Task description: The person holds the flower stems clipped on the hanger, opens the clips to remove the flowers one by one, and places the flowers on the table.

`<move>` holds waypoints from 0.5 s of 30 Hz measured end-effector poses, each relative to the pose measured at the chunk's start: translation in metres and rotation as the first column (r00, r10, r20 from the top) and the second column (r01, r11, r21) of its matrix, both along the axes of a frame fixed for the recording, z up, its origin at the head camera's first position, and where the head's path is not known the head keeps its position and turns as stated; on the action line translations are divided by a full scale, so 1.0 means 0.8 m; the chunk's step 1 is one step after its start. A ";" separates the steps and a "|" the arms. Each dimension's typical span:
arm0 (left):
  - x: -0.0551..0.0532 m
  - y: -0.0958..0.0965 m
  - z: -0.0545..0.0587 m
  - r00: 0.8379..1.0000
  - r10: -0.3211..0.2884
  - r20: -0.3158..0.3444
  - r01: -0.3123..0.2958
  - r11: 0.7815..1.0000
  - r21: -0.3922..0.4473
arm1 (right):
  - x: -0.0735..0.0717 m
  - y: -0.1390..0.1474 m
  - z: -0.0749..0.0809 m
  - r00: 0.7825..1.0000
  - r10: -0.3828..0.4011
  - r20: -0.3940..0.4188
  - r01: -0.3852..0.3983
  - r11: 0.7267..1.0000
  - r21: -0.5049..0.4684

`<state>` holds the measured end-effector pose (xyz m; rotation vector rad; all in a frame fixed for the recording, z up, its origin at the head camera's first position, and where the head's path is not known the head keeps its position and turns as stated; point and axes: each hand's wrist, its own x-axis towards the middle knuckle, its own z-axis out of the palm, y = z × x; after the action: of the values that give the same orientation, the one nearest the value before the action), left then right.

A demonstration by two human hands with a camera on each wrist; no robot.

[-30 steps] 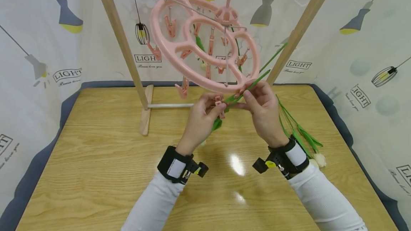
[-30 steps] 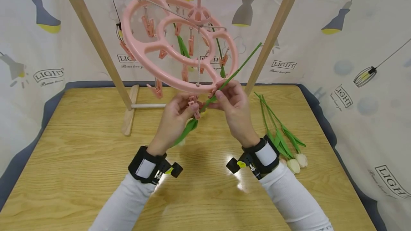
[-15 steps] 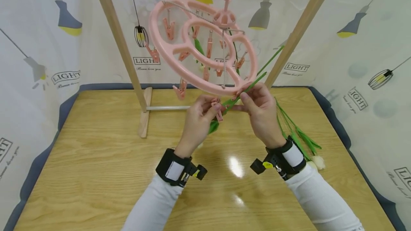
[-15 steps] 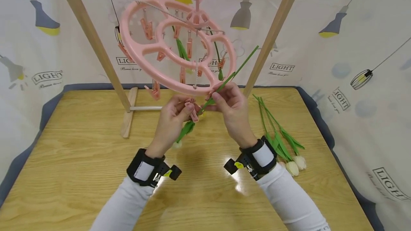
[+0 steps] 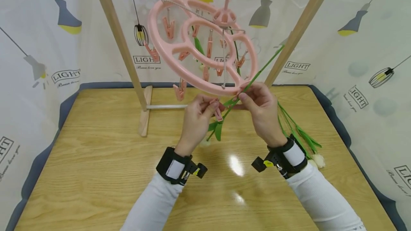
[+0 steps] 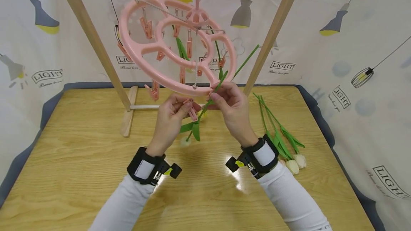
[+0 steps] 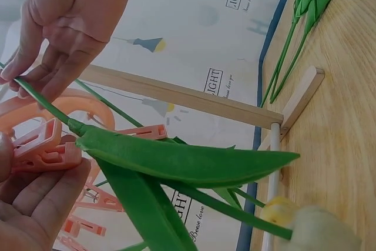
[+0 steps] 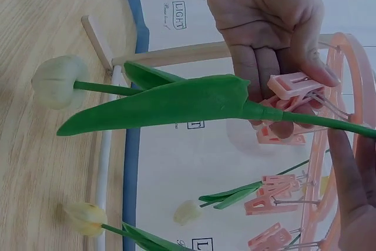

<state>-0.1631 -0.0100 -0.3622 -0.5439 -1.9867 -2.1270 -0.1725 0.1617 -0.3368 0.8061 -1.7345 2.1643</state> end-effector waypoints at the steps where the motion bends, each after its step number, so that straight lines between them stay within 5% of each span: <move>1: 0.000 0.000 0.000 1.000 -0.003 0.003 0.003 1.000 0.000 | 0.000 0.000 0.000 1.000 -0.003 -0.004 0.003 1.000 0.005; 10: 0.002 -0.003 0.000 1.000 0.001 0.009 -0.001 1.000 -0.001 | 0.001 0.006 0.001 0.999 -0.031 -0.019 0.031 0.999 0.017; 15: 0.000 -0.006 -0.002 0.999 -0.045 0.001 0.045 0.999 0.013 | 0.000 0.014 0.004 0.997 -0.077 -0.017 0.078 0.996 0.036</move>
<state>-0.1634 -0.0152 -0.3635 -0.5916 -1.9785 -2.1648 -0.1726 0.1728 -0.3336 0.7494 -1.7731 2.0768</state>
